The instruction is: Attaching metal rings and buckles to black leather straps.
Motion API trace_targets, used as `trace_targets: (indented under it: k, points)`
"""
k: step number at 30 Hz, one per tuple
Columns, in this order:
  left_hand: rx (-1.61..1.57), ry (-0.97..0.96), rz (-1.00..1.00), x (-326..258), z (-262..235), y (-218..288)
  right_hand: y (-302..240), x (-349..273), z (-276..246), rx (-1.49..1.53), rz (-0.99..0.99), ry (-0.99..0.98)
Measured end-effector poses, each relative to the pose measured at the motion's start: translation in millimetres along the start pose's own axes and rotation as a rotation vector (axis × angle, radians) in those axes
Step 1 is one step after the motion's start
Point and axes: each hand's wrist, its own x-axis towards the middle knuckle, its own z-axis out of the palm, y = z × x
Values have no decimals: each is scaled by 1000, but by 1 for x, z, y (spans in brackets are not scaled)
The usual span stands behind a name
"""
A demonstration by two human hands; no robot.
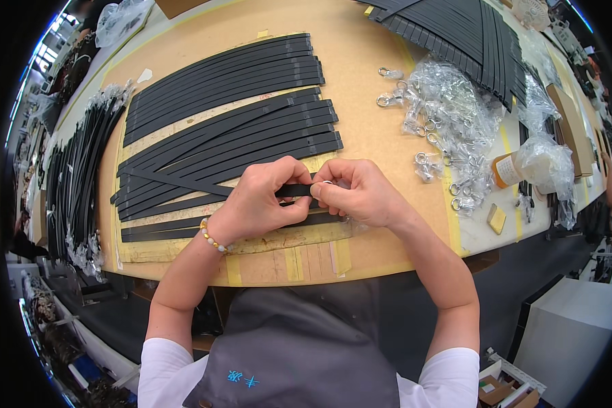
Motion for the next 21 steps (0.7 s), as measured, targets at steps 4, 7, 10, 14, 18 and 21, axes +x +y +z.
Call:
trace_targets:
  k: [4, 7, 10, 14, 18, 21]
  points:
    - [31, -8, 25, -1, -1, -2, -1, 0, 2, -15, -4, -4]
    - [39, -27, 20, -1, -2, -1, 0, -2, 2, -10, -27, -10]
    - [36, -34, 9, -1, -2, -2, 0, -2, 4, -8, -37, -14]
    - [-10, 9, 22, -2, 3, -5, 2, 0, 5, -25, -78, -15]
    - [34, 19, 28, -1, 3, -2, 7, 2, 10, -41, -202, -1]
    - [4, 29, 34, -1, 2, 0, 11, 3, 11, -56, -224, 8]
